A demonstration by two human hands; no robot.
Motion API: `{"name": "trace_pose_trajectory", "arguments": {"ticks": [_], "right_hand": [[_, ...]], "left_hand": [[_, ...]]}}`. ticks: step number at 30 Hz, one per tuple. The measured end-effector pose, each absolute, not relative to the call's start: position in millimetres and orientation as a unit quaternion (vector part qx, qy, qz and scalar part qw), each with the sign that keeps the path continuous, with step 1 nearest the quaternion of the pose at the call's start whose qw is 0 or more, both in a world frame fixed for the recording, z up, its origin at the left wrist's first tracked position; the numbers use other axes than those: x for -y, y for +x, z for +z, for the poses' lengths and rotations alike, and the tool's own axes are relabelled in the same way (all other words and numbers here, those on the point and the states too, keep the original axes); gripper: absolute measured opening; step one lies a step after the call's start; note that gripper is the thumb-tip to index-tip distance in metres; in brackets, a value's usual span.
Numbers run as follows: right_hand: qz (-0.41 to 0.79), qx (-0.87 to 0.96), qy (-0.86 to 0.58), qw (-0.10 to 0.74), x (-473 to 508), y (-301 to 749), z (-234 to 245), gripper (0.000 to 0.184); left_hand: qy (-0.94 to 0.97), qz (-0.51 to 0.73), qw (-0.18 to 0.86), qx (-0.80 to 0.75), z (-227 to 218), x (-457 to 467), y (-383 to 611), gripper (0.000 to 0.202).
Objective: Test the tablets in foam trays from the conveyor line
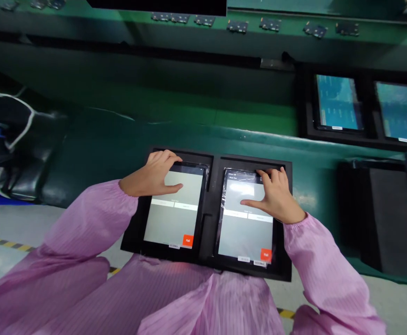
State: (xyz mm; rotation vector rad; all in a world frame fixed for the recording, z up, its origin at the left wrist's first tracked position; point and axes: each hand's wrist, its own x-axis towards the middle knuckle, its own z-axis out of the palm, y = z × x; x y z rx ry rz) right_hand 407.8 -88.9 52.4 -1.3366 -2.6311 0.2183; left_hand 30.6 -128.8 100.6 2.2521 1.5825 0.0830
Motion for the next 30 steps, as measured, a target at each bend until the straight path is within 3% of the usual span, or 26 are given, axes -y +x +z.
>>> {"name": "trace_pose_trajectory", "arguments": {"ticks": [5,8,12,16,25,30], "right_hand": [[0.086,0.895,-0.436,0.049,86.4,416.1,57.9,0.124],[0.056,0.896,-0.440,0.027,91.0,412.4,61.9,0.135],[-0.007,0.890,-0.456,-0.005,101.0,398.1,59.9,0.145],[-0.039,0.889,-0.456,-0.015,106.2,388.3,57.0,0.150],[-0.057,0.888,-0.455,-0.027,112.5,388.9,52.6,0.148],[-0.013,0.889,-0.458,-0.001,97.5,396.7,49.2,0.136]], "left_hand": [[0.797,0.037,0.215,-0.563,129.5,133.4,27.4,0.077],[0.793,0.021,0.239,-0.560,136.1,137.2,31.5,0.094],[0.805,-0.003,0.232,-0.547,121.0,137.7,35.4,0.117],[0.829,-0.001,0.213,-0.517,102.1,135.3,29.7,0.127],[0.844,-0.074,0.246,-0.471,100.5,124.9,11.4,0.131],[0.852,-0.068,0.241,-0.459,111.7,125.8,9.3,0.133]]}}
